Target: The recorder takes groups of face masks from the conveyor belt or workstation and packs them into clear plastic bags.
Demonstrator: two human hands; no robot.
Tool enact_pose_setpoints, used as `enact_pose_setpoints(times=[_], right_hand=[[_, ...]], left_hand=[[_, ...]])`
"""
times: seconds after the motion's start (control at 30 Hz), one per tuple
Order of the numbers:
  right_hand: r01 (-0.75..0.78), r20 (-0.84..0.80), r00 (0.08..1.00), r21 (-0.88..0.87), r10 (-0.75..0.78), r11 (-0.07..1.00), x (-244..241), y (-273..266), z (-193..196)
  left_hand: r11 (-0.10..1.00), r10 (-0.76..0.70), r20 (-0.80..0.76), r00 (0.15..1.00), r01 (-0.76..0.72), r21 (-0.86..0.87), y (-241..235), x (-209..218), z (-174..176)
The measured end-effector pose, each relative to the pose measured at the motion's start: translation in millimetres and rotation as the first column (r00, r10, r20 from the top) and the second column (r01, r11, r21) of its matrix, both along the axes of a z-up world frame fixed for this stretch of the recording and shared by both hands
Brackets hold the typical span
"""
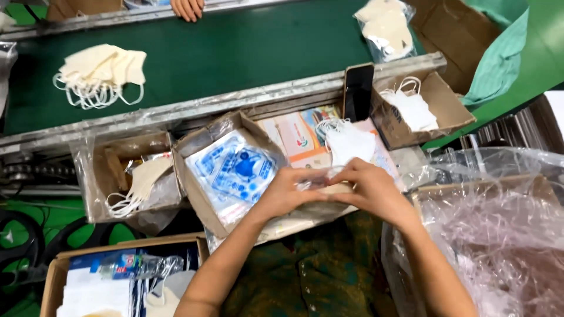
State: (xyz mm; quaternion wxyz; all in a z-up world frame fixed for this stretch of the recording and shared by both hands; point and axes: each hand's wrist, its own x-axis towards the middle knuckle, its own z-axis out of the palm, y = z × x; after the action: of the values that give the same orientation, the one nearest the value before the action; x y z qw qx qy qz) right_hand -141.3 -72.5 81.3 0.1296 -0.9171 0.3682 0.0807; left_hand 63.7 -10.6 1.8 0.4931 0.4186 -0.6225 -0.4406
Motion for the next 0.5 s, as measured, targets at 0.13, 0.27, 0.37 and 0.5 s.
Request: enact_pose_setpoints(times=[0.13, 0.27, 0.37, 0.5], right_hand=[[0.047, 0.433, 0.882, 0.316, -0.188, 0.948, -17, 4, -13], [0.061, 0.428, 0.883, 0.305, -0.194, 0.951, -24, 8, -19], [0.275, 0.766, 0.642, -0.262, 0.027, 0.925, -28, 25, 3], [0.289, 0.611, 0.765, -0.61, 0.205, 0.738, -16, 30, 6]], left_hand=[[0.967, -0.097, -0.236, 0.967, 0.148, 0.207, 7, -8, -14], [0.935, -0.022, -0.306, 0.952, 0.128, 0.332, 9, -14, 5], [0.943, 0.023, -0.414, 0.91, 0.118, 0.312, 13, -10, 13], [0.939, -0.006, -0.484, 0.875, 0.171, 0.299, 13, -21, 4]])
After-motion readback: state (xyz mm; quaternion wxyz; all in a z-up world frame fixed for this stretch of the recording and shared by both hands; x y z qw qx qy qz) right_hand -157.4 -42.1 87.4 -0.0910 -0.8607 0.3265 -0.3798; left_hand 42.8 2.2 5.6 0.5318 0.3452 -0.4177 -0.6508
